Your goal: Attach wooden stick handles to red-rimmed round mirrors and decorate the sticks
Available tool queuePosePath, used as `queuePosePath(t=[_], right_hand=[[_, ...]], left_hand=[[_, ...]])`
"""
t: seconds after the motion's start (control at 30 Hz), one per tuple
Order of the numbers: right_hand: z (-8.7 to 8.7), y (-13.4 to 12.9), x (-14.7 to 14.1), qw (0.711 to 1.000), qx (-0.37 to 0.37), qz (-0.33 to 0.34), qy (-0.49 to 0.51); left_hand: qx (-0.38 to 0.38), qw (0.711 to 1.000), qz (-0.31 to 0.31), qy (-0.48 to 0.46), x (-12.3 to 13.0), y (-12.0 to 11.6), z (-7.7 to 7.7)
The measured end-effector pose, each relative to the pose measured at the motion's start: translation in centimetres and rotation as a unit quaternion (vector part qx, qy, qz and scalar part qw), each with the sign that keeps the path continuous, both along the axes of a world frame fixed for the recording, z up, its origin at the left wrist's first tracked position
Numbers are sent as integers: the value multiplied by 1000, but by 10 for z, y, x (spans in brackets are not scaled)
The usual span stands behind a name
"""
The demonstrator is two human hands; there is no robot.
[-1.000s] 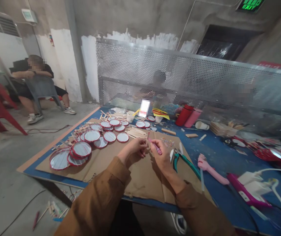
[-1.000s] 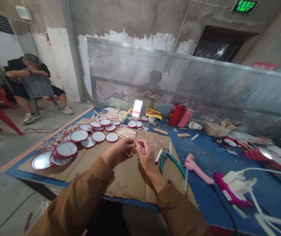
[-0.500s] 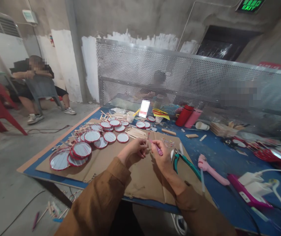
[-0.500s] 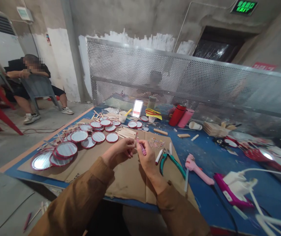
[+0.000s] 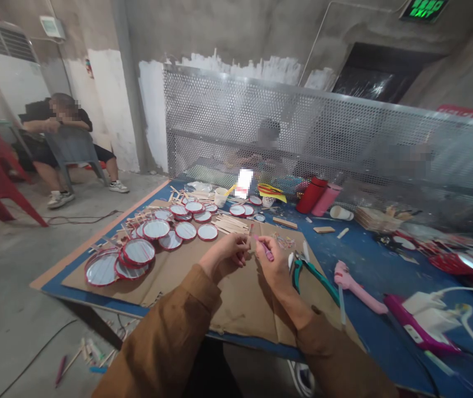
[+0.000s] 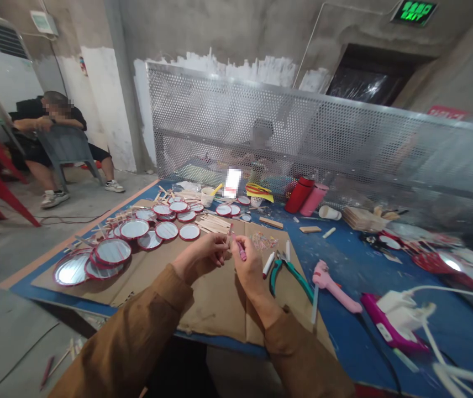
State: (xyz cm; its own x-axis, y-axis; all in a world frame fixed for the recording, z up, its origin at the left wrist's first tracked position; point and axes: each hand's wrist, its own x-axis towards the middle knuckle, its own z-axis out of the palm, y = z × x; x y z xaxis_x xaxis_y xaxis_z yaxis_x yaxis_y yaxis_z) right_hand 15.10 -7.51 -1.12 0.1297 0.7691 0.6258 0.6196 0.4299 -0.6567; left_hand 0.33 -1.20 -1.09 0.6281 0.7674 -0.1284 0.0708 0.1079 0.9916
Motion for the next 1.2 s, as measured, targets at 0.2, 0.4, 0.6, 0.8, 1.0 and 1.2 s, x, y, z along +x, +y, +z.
queuePosePath(t=[0.2, 0.4, 0.6, 0.8, 1.0, 1.2], right_hand=[[-4, 2, 6, 1000, -3, -9, 8], [1, 0, 6, 1000, 9, 4, -15], [2, -3, 4, 999, 1, 38, 9], [8, -5, -1, 999, 2, 49, 0], [8, -3, -4, 999, 20, 43, -24], [3, -2, 1, 1000, 0, 4, -16]], left_hand=[[-5, 1000, 2, 10, 0, 0, 4], [6, 1000, 12, -3, 0, -2, -1], [-3, 1000, 17, 4, 2, -2, -2], [-7, 1000, 14, 0, 2, -1, 0], [-7, 1000, 7, -5, 1, 0, -4], [-6, 1000, 8, -6, 2, 1, -4]])
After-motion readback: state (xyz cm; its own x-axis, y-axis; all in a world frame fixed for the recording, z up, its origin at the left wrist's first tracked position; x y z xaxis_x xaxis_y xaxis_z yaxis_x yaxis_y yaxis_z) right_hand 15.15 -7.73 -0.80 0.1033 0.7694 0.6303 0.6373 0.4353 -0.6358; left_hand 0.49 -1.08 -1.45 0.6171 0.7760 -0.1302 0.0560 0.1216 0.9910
